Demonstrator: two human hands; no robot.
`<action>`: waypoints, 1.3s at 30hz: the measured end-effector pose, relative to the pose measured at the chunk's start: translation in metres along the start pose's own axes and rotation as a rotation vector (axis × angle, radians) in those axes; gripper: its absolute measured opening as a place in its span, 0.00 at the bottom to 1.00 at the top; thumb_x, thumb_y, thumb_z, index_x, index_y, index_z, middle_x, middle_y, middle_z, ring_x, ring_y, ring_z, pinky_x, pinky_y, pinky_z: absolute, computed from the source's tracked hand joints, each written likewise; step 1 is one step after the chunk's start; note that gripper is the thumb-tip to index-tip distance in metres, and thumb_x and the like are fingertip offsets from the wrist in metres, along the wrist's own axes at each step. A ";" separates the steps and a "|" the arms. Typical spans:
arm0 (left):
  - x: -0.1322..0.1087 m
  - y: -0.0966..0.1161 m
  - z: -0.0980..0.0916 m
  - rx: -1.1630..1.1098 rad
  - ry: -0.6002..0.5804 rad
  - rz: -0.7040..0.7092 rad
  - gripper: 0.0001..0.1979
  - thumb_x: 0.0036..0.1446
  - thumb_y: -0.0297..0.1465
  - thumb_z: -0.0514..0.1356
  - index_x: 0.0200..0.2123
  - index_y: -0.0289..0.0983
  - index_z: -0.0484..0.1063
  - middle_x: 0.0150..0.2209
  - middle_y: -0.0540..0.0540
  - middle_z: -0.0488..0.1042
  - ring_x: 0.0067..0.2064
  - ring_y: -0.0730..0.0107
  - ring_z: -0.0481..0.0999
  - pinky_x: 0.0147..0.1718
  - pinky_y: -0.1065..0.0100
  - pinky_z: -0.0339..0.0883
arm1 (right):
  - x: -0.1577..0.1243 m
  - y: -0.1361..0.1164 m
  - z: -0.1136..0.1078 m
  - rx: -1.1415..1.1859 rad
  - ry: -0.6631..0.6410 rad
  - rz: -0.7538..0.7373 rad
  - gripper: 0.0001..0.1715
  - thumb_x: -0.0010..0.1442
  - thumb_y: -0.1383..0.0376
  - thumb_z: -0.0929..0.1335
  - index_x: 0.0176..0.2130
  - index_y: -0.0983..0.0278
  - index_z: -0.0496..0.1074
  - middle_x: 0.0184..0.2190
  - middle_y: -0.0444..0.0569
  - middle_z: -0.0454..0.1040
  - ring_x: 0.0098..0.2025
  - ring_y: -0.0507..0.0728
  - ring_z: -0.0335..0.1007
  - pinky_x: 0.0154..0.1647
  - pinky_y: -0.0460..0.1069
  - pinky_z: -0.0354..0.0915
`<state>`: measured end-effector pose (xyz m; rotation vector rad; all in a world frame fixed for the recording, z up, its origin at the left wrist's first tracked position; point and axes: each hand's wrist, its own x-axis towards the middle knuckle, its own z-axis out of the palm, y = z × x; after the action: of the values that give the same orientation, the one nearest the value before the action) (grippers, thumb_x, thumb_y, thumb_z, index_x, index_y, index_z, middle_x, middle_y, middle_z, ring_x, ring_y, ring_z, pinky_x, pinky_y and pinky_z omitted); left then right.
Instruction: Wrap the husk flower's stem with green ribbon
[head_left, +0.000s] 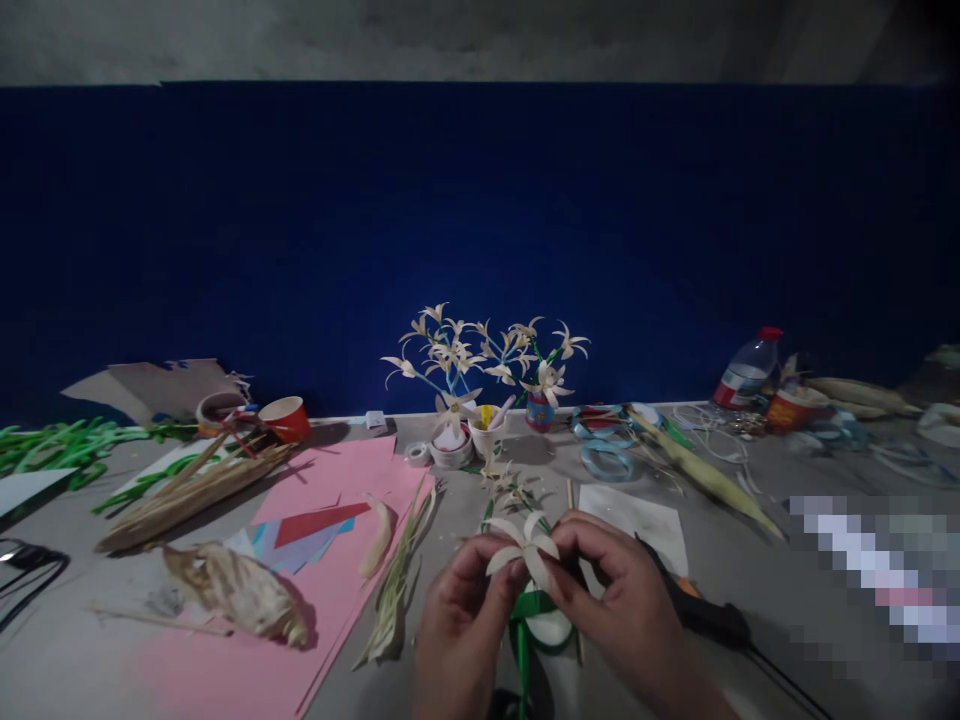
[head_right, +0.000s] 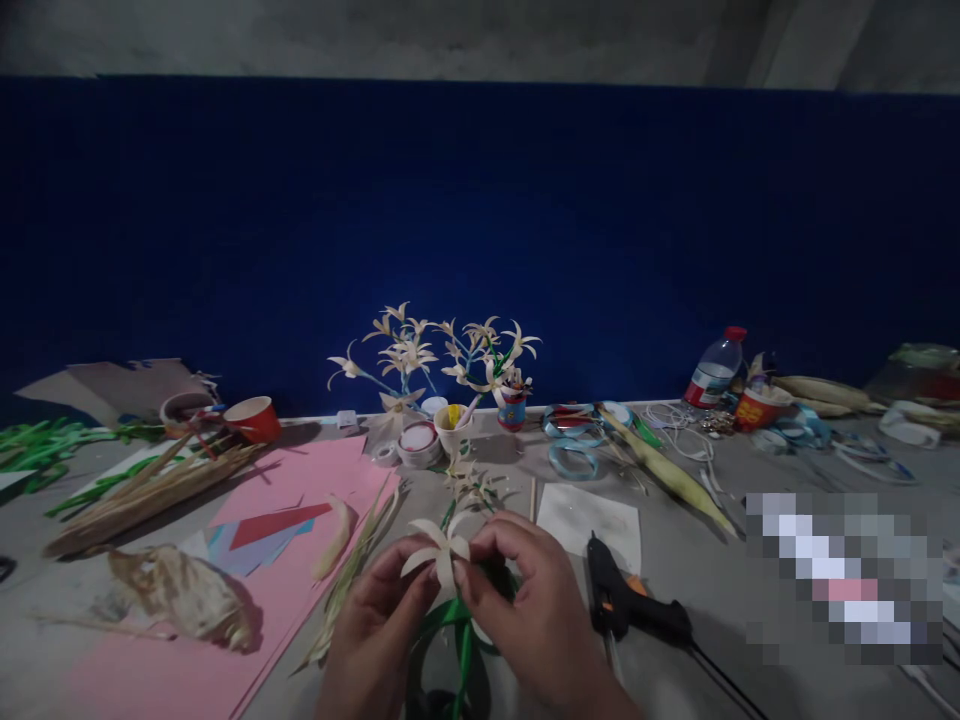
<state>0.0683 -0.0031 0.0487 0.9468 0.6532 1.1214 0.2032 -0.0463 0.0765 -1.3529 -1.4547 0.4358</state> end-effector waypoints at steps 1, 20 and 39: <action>-0.001 -0.002 0.000 -0.001 0.026 0.018 0.10 0.45 0.37 0.73 0.27 0.38 0.80 0.27 0.50 0.78 0.32 0.70 0.74 0.34 0.74 0.67 | -0.001 0.000 0.001 -0.044 0.019 -0.033 0.13 0.60 0.67 0.66 0.24 0.61 0.63 0.23 0.40 0.62 0.26 0.51 0.61 0.27 0.44 0.57; 0.000 -0.015 -0.004 -0.214 0.117 -0.106 0.14 0.39 0.35 0.75 0.31 0.38 0.80 0.32 0.48 0.79 0.38 0.65 0.76 0.44 0.67 0.69 | -0.007 0.000 0.013 -0.416 0.225 -0.394 0.07 0.58 0.72 0.67 0.30 0.61 0.69 0.26 0.47 0.75 0.31 0.56 0.72 0.33 0.49 0.67; -0.001 -0.023 -0.006 -0.136 0.242 0.039 0.15 0.37 0.39 0.75 0.29 0.39 0.81 0.34 0.47 0.81 0.42 0.62 0.77 0.44 0.70 0.69 | -0.008 -0.004 0.011 -0.086 0.110 -0.179 0.07 0.57 0.73 0.68 0.30 0.61 0.71 0.28 0.42 0.73 0.31 0.51 0.72 0.33 0.42 0.65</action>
<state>0.0731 -0.0055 0.0258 0.7160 0.7459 1.3112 0.1909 -0.0502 0.0722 -1.2802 -1.5016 0.1817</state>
